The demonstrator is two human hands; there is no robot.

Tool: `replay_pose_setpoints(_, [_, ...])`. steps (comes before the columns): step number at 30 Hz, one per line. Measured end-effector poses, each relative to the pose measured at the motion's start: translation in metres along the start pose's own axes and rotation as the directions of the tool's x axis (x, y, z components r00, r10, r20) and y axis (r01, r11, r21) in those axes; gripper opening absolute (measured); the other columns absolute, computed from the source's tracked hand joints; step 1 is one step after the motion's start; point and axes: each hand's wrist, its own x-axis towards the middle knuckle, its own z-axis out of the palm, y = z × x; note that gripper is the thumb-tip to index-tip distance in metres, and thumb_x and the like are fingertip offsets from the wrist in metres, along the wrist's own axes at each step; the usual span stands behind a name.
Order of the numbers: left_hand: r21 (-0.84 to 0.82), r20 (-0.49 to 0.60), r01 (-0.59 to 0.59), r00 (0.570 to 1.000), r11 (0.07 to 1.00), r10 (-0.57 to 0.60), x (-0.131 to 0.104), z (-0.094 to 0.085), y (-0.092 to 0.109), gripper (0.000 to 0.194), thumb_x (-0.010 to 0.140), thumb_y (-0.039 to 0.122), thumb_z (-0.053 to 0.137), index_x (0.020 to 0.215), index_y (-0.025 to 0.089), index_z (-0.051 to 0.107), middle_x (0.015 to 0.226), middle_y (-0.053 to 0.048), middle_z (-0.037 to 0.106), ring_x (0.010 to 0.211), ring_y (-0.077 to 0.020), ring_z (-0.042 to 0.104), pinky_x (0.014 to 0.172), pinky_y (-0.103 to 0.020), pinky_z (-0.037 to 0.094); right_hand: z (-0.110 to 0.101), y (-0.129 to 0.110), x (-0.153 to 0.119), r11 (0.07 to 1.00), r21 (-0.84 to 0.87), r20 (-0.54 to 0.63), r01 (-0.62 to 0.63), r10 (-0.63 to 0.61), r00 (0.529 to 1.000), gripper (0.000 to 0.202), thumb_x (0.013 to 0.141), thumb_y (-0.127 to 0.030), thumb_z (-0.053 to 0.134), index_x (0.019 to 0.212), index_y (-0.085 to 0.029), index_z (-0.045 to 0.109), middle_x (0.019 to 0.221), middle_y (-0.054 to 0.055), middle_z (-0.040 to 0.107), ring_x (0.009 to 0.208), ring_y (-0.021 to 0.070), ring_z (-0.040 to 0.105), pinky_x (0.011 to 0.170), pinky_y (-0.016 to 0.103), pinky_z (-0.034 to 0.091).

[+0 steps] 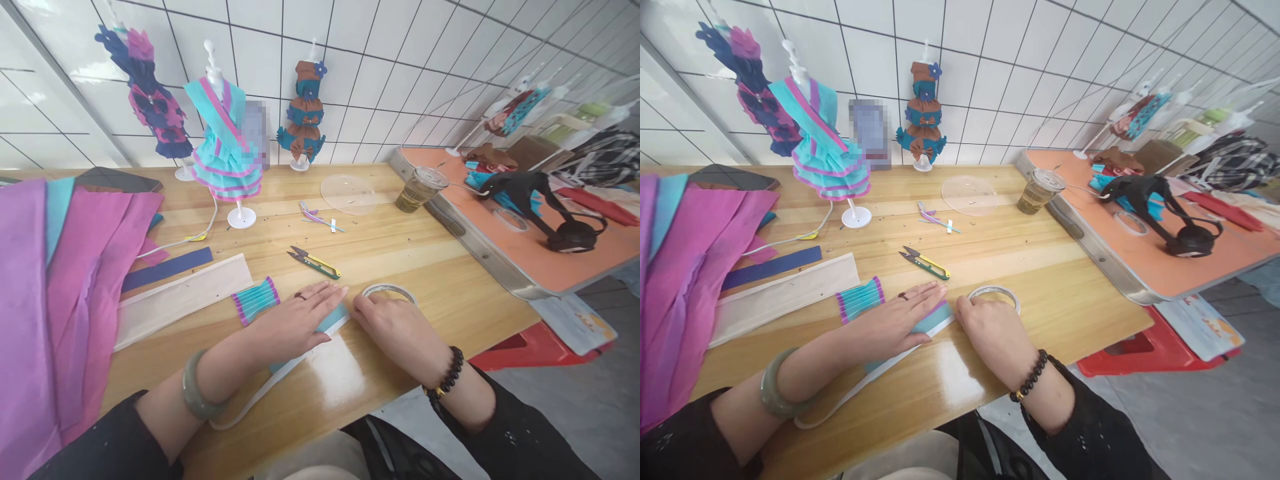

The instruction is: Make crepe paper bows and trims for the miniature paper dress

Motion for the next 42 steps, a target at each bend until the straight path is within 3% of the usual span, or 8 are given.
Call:
replay_pose_setpoints(8, [-0.214, 0.036, 0.141, 0.99, 0.967, -0.137, -0.004, -0.009, 0.001, 0.069, 0.085, 0.046, 0.042, 0.14, 0.021, 0.009, 0.144, -0.009, 0.027, 0.131, -0.0222, 0.025, 0.103, -0.036, 0.029, -0.011, 0.0, -0.017, 0.999, 0.036, 0.032, -0.007, 0.006, 0.999, 0.012, 0.086, -0.017, 0.045, 0.077, -0.018, 0.052, 0.068, 0.002, 0.058, 0.057, 0.0139, 0.053, 0.051, 0.026, 0.024])
replay_pose_setpoints(13, [-0.601, 0.104, 0.274, 0.958, 0.751, -0.266, -0.005, -0.026, 0.011, 0.06, 0.09, 0.039, 0.034, 0.14, 0.025, 0.005, 0.119, -0.003, 0.059, 0.108, -0.0154, 0.054, 0.09, -0.031, 0.043, -0.012, 0.0, -0.028, 0.993, 0.117, -0.027, -0.001, 0.005, 1.0, 0.021, 0.091, -0.026, 0.035, 0.086, -0.019, 0.054, 0.07, 0.001, 0.057, 0.062, 0.014, 0.055, 0.053, 0.025, 0.028])
replay_pose_setpoints(17, [-0.646, 0.123, 0.309, 0.944, 0.697, -0.305, -0.003, -0.016, 0.014, 0.07, 0.078, 0.032, 0.055, 0.138, 0.024, 0.021, 0.107, -0.003, 0.064, 0.096, -0.0177, 0.059, 0.08, -0.031, 0.047, -0.017, -0.004, -0.032, 0.991, 0.126, -0.068, 0.033, -0.025, 0.997, 0.016, 0.089, -0.024, 0.04, 0.086, -0.02, 0.055, 0.069, 0.0, 0.055, 0.059, 0.0124, 0.053, 0.052, 0.025, 0.027])
replay_pose_setpoints(21, [-0.656, 0.096, 0.311, 0.938, 0.688, -0.333, -0.002, -0.007, 0.017, 0.049, 0.077, 0.026, 0.054, 0.125, 0.024, 0.046, 0.093, -0.001, 0.066, 0.086, -0.0164, 0.061, 0.075, -0.028, 0.047, -0.027, -0.01, -0.037, 0.996, 0.073, -0.123, 0.049, -0.04, 0.992, 0.015, 0.087, -0.021, 0.044, 0.078, -0.019, 0.055, 0.064, 0.0, 0.053, 0.054, 0.0115, 0.049, 0.05, 0.025, 0.025])
replay_pose_setpoints(27, [-0.659, 0.055, 0.267, 0.949, 0.703, -0.309, -0.001, -0.024, 0.027, 0.017, 0.075, 0.03, 0.056, 0.083, 0.019, 0.066, 0.08, -0.002, 0.064, 0.078, -0.0159, 0.056, 0.07, -0.024, 0.042, -0.042, -0.014, -0.043, 0.997, 0.051, -0.181, 0.053, -0.043, 0.983, 0.018, 0.088, -0.023, 0.042, 0.075, -0.019, 0.055, 0.062, 0.0, 0.05, 0.053, 0.0119, 0.046, 0.05, 0.025, 0.025])
replay_pose_setpoints(34, [-0.804, 0.224, 0.359, 0.921, 0.474, -0.317, -0.008, -0.043, 0.031, 0.027, 0.074, 0.04, 0.057, 0.078, 0.014, 0.061, 0.062, 0.003, 0.05, 0.054, -0.0087, 0.043, 0.049, -0.02, 0.032, -0.047, -0.02, -0.045, 0.996, 0.085, -0.292, 0.042, -0.015, 0.956, 0.024, 0.091, -0.03, 0.037, 0.086, -0.02, 0.059, 0.061, 0.0, 0.05, 0.051, 0.0118, 0.047, 0.05, 0.025, 0.027])
replay_pose_setpoints(40, [-0.905, 0.331, 0.384, 0.905, 0.182, -0.267, -0.011, -0.047, 0.026, 0.02, 0.066, 0.029, 0.067, 0.078, 0.014, 0.063, 0.073, 0.0, 0.06, 0.066, -0.011, 0.052, 0.063, -0.022, 0.039, -0.038, -0.019, -0.039, 0.985, 0.144, -0.347, 0.097, -0.042, 0.937, 0.025, 0.091, -0.026, 0.037, 0.107, -0.02, 0.055, 0.068, 0.001, 0.054, 0.057, 0.012, 0.051, 0.053, 0.024, 0.031])
replay_pose_setpoints(42, [-0.899, 0.359, 0.414, 0.883, 0.141, -0.304, -0.011, -0.044, 0.024, 0.021, 0.063, 0.028, 0.069, 0.078, 0.015, 0.063, 0.072, 0.0, 0.06, 0.067, -0.012, 0.053, 0.063, -0.023, 0.039, -0.032, -0.015, -0.036, 0.988, 0.099, -0.343, 0.122, -0.082, 0.936, 0.028, 0.09, -0.021, 0.039, 0.115, -0.019, 0.051, 0.07, 0.002, 0.055, 0.058, 0.0129, 0.05, 0.055, 0.025, 0.032])
